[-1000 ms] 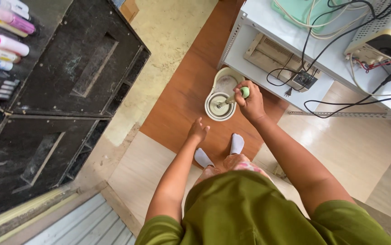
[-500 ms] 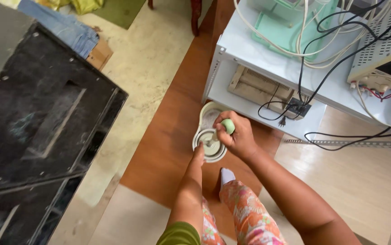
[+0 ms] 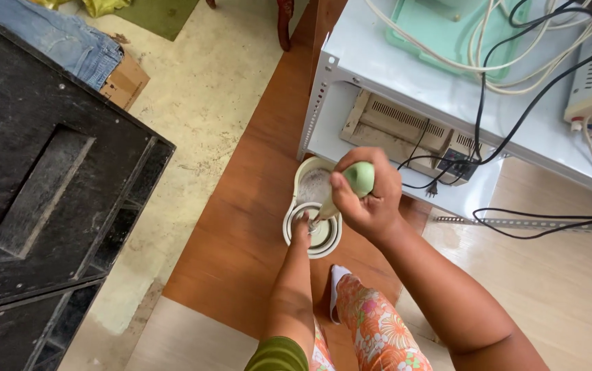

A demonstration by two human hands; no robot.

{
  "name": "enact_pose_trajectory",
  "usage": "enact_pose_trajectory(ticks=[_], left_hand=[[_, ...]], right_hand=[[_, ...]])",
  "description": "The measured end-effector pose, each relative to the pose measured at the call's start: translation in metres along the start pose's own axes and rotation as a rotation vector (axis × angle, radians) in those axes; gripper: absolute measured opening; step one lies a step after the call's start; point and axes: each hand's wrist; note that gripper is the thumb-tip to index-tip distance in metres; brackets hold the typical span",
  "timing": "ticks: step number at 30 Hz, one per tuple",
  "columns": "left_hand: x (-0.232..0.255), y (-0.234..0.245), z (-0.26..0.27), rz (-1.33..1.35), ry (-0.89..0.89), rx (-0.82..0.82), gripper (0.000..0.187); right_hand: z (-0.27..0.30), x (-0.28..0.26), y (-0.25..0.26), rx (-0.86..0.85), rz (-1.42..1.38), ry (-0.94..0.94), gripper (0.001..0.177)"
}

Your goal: The person is mopping the floor using a spin mop.

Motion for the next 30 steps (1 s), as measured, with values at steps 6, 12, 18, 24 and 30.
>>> enact_pose_trajectory(ticks=[6,12,18,24,30], left_hand=[[-0.003,-0.004,0.019,-0.131,-0.221,-0.224,0.059],[0.005,0.039,0.015,-0.666,-0.497,-0.121,0.065],[0.003,0.074,-0.003,-1.234,-0.061,0.428,0.05],[-0.034,0.108,-0.015,-0.739,0.156,0.571,0.097],[-0.028,0.095,-0.005,-0.348,0.179,0.548,0.051]], right_hand=[[0.003,0.024,-0.013,-0.01,-0.091,0.023,0.02],[-0.004,-0.001,-0.03,-0.013,-0.114,0.059,0.021],[-0.016,0.029,-0.047,-0.019,-0.187,0.097,0.029],[0.018,0.07,-0.062,-0.101,-0.437,-0.199,0.035],[0.022,0.076,-0.057,-0.099,-0.48,-0.259,0.033]])
Point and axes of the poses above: each hand's wrist, its own z-axis away from the middle knuckle, its own y-axis out of the back of the hand, x = y × z, and after that the axes turned 11 degrees about z, right-handed
